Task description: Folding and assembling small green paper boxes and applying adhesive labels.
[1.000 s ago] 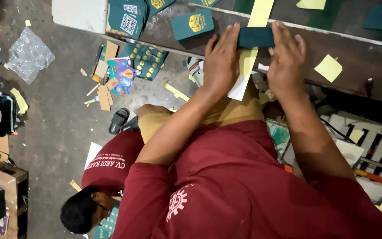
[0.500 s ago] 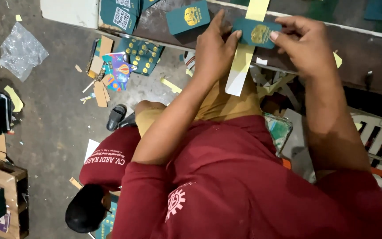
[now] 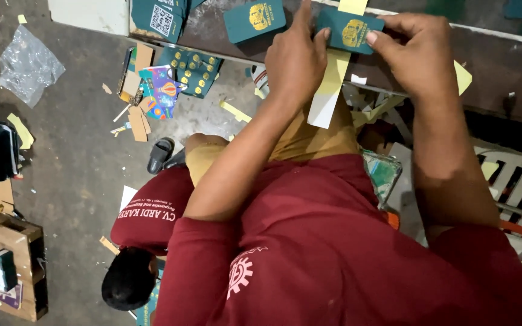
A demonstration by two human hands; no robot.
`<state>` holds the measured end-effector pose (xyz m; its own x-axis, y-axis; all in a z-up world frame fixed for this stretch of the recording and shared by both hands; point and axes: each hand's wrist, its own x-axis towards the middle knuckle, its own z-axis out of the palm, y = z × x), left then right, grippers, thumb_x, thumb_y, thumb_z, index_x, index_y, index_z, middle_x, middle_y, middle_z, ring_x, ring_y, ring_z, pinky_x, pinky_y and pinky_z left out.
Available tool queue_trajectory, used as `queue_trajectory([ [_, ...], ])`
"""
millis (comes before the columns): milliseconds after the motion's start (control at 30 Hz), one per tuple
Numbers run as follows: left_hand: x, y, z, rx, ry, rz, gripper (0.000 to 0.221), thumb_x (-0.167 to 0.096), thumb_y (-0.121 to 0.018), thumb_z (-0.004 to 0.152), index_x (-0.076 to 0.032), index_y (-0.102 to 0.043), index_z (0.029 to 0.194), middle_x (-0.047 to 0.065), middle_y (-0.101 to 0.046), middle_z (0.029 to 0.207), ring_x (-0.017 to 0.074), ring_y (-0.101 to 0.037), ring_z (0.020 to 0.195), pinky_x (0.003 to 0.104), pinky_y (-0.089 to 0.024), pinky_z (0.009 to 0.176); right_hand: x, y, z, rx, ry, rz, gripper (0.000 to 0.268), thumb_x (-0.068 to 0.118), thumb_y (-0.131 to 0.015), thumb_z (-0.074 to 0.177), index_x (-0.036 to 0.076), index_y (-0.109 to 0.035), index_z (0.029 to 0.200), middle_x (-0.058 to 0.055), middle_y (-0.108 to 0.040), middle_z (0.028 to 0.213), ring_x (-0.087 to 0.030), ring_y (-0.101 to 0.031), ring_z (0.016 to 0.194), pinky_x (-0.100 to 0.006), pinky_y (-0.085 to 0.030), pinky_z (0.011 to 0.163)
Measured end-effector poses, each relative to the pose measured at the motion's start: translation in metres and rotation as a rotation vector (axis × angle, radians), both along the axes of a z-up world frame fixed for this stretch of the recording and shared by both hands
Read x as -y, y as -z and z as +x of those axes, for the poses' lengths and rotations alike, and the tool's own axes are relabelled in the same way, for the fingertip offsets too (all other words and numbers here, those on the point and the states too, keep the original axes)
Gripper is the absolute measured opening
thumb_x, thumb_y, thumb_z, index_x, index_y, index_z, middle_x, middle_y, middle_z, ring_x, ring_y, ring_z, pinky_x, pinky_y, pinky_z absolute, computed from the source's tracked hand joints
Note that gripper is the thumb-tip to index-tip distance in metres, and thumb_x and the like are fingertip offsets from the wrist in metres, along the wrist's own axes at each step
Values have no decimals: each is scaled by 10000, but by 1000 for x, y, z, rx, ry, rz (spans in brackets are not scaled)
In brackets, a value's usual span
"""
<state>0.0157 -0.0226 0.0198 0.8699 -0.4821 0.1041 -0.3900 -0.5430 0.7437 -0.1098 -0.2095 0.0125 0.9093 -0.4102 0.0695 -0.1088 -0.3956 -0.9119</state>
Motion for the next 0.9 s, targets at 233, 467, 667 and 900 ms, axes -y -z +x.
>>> queue_trajectory([
  [233, 7, 5, 0, 88, -5, 151, 412, -281, -700, 958, -140, -557, 1318, 182, -730, 770, 434, -701, 758, 557, -528, 690, 6, 7, 1, 43, -19, -268, 228, 60, -846, 1019, -20, -783, 1223, -144, -749, 1109, -148, -688, 962, -316, -542, 829],
  [467, -7, -14, -9, 367, -16, 192, 527, -294, -679, 969, -21, -480, 1374, 135, -694, 731, 362, -691, 696, 485, -522, 639, 21, 41, 3, 51, -33, -66, 319, 51, -821, 1041, -33, -713, 1329, -89, -730, 1172, -125, -674, 1032, -292, -565, 924],
  [667, -61, -30, 6, 532, -87, -6, 337, -252, -677, 1030, -114, -537, 1304, 64, -679, 824, 285, -674, 795, 437, -522, 722, 8, -10, -1, -66, 130, 153, 481, 149, -782, 1019, 66, -604, 1458, -64, -677, 1284, -102, -636, 1020, -279, -541, 835],
  [900, -99, 9, 57, 115, -293, -114, 445, -277, -666, 998, -43, -508, 1342, 194, -757, 1103, 378, -745, 1005, 470, -568, 866, -38, -48, 40, 266, -38, -574, 302, 62, -711, 1001, -32, -651, 1282, -220, -630, 1284, -373, -637, 1154, -473, -520, 924],
])
